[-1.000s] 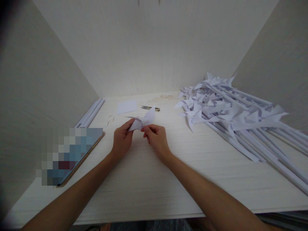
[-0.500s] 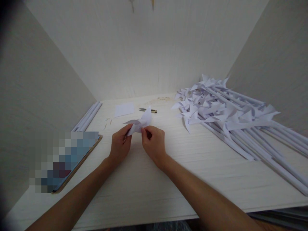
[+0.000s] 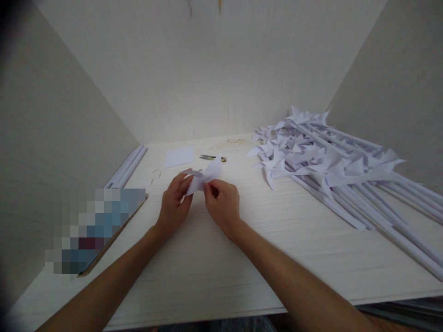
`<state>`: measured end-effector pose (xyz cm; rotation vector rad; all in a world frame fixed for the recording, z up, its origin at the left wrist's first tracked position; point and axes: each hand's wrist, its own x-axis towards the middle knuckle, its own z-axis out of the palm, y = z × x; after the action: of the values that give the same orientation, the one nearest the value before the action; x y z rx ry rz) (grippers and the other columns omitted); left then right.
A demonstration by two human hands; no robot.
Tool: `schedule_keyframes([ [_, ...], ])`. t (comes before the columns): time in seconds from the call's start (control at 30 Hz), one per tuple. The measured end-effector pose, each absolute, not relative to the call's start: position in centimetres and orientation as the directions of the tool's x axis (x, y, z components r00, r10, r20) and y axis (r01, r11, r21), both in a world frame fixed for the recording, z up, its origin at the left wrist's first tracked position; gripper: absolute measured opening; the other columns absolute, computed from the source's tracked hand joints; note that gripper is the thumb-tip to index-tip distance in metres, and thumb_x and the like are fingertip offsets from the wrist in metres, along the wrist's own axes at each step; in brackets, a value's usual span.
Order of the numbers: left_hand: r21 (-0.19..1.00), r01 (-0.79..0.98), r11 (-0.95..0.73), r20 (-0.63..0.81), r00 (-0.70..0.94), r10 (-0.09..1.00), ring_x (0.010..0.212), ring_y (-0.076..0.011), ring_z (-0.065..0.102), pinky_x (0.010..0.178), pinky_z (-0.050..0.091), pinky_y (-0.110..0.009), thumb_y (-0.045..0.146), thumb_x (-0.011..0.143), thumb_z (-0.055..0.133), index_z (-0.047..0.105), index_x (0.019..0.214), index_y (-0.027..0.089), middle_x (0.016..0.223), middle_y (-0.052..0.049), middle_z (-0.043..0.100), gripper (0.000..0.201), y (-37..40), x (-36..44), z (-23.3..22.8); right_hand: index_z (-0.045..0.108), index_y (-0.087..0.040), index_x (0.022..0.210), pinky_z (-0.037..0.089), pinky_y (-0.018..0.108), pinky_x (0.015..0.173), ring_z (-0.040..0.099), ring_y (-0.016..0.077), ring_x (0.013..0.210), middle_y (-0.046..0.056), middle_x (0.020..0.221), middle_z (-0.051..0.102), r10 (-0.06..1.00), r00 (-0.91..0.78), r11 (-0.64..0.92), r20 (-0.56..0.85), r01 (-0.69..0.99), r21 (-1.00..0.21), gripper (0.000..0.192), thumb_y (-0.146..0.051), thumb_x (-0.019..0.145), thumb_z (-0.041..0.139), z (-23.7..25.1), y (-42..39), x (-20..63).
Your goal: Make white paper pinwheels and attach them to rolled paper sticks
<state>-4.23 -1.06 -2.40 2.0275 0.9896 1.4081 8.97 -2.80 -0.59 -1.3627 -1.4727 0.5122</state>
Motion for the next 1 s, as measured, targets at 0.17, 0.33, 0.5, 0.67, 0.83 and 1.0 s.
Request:
schedule_keyframes([
  [0.17, 0.846, 0.122, -0.519, 0.487, 0.223, 0.845, 0.103, -0.0188, 0.059, 0.087, 0.049, -0.033, 0.007, 0.073, 0.049, 0.040, 0.120, 0.017, 0.110, -0.012, 0.064, 0.049, -1.0, -3.9, -2.4, 0.054, -0.019, 0.051, 0.032, 0.027, 0.054, 0.041, 0.0116, 0.051, -0.002, 0.050, 0.049, 0.912, 0.165, 0.297, 0.375, 0.362, -0.883, 0.020, -0.025, 0.070, 0.055, -0.6, -2.4, 9.2],
  [0.33, 0.918, -0.062, -0.391, 0.396, 0.174, 0.902, 0.097, -0.0203, 0.062, 0.081, 0.052, -0.034, 0.014, 0.072, 0.055, 0.039, 0.115, 0.016, 0.106, -0.012, 0.065, 0.046, -0.4, -3.7, -2.2, 0.051, -0.019, 0.066, 0.040, 0.028, 0.066, 0.051, 0.0129, 0.068, -0.001, 0.070, 0.056, 0.903, 0.336, 0.234, 0.269, 0.141, -0.962, 0.026, -0.028, 0.054, 0.073, -1.1, -1.2, 9.7],
  [0.5, 0.945, -0.093, -0.312, 0.325, 0.201, 0.924, 0.091, -0.0208, 0.064, 0.076, 0.054, -0.033, 0.019, 0.071, 0.060, 0.041, 0.114, 0.016, 0.104, -0.012, 0.066, 0.047, -0.4, -3.8, -1.7, 0.057, -0.019, 0.084, 0.046, 0.030, 0.070, 0.059, 0.0138, 0.071, 0.001, 0.078, 0.065, 0.995, 0.005, 0.092, 0.095, -0.291, -0.952, 0.039, -0.029, 0.051, 0.075, -1.8, -0.2, 10.1],
  [0.67, 0.952, -0.128, -0.276, 0.300, 0.230, 0.926, 0.088, -0.0215, 0.065, 0.073, 0.054, -0.033, 0.021, 0.070, 0.060, 0.041, 0.114, 0.015, 0.100, -0.012, 0.067, 0.048, -0.6, -3.9, -1.5, 0.066, -0.016, 0.082, 0.047, 0.030, 0.070, 0.061, 0.0147, 0.070, 0.003, 0.079, 0.070, 0.989, -0.114, 0.065, 0.093, -0.229, -0.971, 0.031, -0.028, 0.055, 0.075, -1.9, -0.1, 10.6],
  [0.83, 0.951, -0.134, -0.278, 0.302, 0.222, 0.927, 0.089, -0.0203, 0.064, 0.070, 0.055, -0.031, 0.012, 0.070, 0.054, 0.034, 0.122, 0.015, 0.106, -0.013, 0.066, 0.056, -0.6, -3.7, -1.8, 0.066, -0.017, 0.097, 0.048, 0.031, 0.072, 0.062, 0.0154, 0.074, 0.003, 0.085, 0.070, 0.987, -0.132, 0.072, 0.091, -0.141, -0.987, 0.047, -0.023, 0.051, 0.076, -1.1, -0.4, 10.8],
  [1.0, 0.949, -0.064, -0.308, 0.314, 0.207, 0.926, 0.075, -0.0151, 0.066, 0.062, 0.055, -0.027, 0.013, 0.073, 0.049, 0.020, 0.133, 0.018, 0.113, -0.015, 0.062, 0.067, -0.8, -3.5, -2.3, 0.066, -0.018, 0.099, 0.049, 0.031, 0.070, 0.061, 0.0155, 0.073, 0.003, 0.085, 0.070, 0.991, -0.055, 0.111, 0.121, -0.162, -0.980, 0.047, -0.024, 0.053, 0.075, -1.3, -0.4, 10.6],
])
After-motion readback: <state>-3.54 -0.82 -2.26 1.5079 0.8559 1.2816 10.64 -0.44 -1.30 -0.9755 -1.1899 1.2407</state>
